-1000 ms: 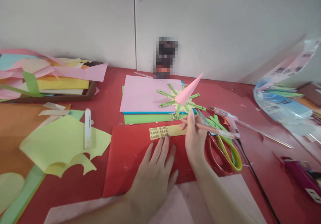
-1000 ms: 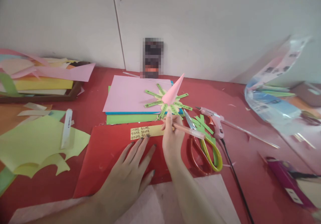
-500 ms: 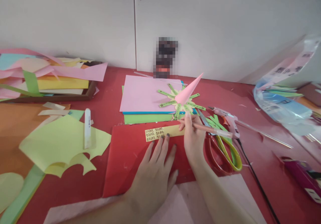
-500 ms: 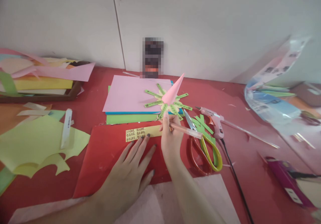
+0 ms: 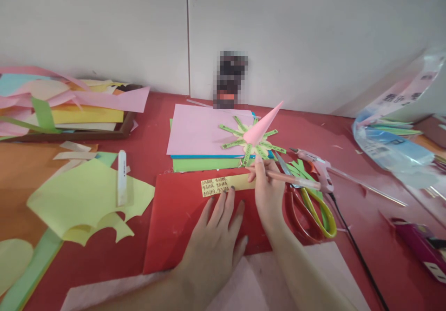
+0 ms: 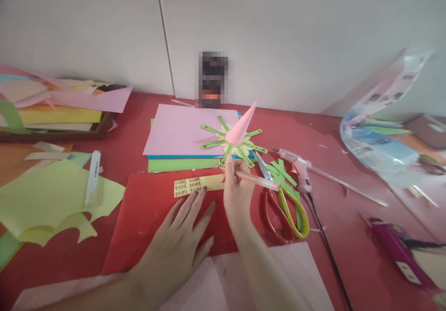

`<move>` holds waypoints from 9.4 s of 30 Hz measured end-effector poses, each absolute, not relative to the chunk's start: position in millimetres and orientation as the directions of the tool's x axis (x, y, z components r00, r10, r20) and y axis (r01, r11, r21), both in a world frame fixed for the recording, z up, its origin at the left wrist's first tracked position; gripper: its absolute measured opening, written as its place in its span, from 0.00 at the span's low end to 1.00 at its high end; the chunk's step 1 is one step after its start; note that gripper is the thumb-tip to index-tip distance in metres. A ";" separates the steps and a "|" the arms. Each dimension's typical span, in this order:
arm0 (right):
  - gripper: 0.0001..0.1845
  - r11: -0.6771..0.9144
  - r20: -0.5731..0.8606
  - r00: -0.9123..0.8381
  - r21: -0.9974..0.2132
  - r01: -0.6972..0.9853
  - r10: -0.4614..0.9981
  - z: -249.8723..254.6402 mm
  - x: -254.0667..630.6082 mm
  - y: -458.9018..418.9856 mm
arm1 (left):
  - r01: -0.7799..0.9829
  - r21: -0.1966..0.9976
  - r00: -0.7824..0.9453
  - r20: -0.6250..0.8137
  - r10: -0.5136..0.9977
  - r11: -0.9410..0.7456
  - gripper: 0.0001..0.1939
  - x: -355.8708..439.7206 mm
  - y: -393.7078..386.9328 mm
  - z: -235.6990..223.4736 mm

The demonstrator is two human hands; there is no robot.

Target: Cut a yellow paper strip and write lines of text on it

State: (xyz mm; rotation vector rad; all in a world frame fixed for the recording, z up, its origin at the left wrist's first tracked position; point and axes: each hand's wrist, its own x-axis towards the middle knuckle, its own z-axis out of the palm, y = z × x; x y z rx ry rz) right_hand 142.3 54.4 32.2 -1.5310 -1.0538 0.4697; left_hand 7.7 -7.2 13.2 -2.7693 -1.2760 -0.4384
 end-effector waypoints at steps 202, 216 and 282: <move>0.18 0.097 0.189 0.177 -0.899 0.428 0.966 25.6 145.8 59.8 | 0.763 0.084 0.607 0.247 0.755 -0.641 0.26 9.7 -5.0 13.4; 0.17 0.098 0.179 0.166 -0.909 0.405 0.970 28.4 145.5 59.8 | 0.767 0.092 0.607 0.216 0.765 -0.635 0.26 9.6 -5.4 14.3; 0.16 0.044 0.180 0.305 -0.914 0.403 0.935 25.2 145.3 59.0 | 0.767 0.089 0.609 0.211 0.765 -0.636 0.26 9.8 -4.1 15.9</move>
